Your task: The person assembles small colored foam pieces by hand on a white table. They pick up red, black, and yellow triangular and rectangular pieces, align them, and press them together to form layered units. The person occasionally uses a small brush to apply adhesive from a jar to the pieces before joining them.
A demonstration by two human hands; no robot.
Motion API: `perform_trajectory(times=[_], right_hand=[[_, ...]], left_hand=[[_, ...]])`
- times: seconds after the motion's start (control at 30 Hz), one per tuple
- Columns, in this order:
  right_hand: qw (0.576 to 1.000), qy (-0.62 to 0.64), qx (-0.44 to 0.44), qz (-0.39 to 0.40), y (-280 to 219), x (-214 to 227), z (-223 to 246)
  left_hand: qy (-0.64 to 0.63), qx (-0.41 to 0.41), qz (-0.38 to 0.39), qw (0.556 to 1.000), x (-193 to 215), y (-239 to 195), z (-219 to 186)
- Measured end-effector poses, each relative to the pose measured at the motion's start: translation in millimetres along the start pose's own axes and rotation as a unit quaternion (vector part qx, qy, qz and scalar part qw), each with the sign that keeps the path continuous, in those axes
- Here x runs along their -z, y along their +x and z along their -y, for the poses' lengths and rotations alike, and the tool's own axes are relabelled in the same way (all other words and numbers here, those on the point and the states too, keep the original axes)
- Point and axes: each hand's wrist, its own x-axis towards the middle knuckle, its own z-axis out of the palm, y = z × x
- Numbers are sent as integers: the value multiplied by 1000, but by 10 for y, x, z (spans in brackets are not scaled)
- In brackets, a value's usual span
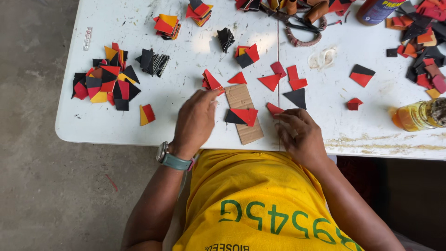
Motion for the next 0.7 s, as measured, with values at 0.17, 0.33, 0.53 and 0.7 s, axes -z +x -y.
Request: perform_trajectory(times=[0.17,0.33,0.53,0.7], right_hand=[[994,-64,89,20,-91,-40,72],[991,-72,99,57,71,-171,164],[983,-133,111,69,58,-345,113],[966,-211,131,76,77,-481,-58]], left_hand=[[15,-104,72,992,-338,-91,-171],[-25,-12,110,994,-464,-78,-195],[28,-34,83,996,-470,-51,-146],[20,-59,98,993,-529,-47,-84]])
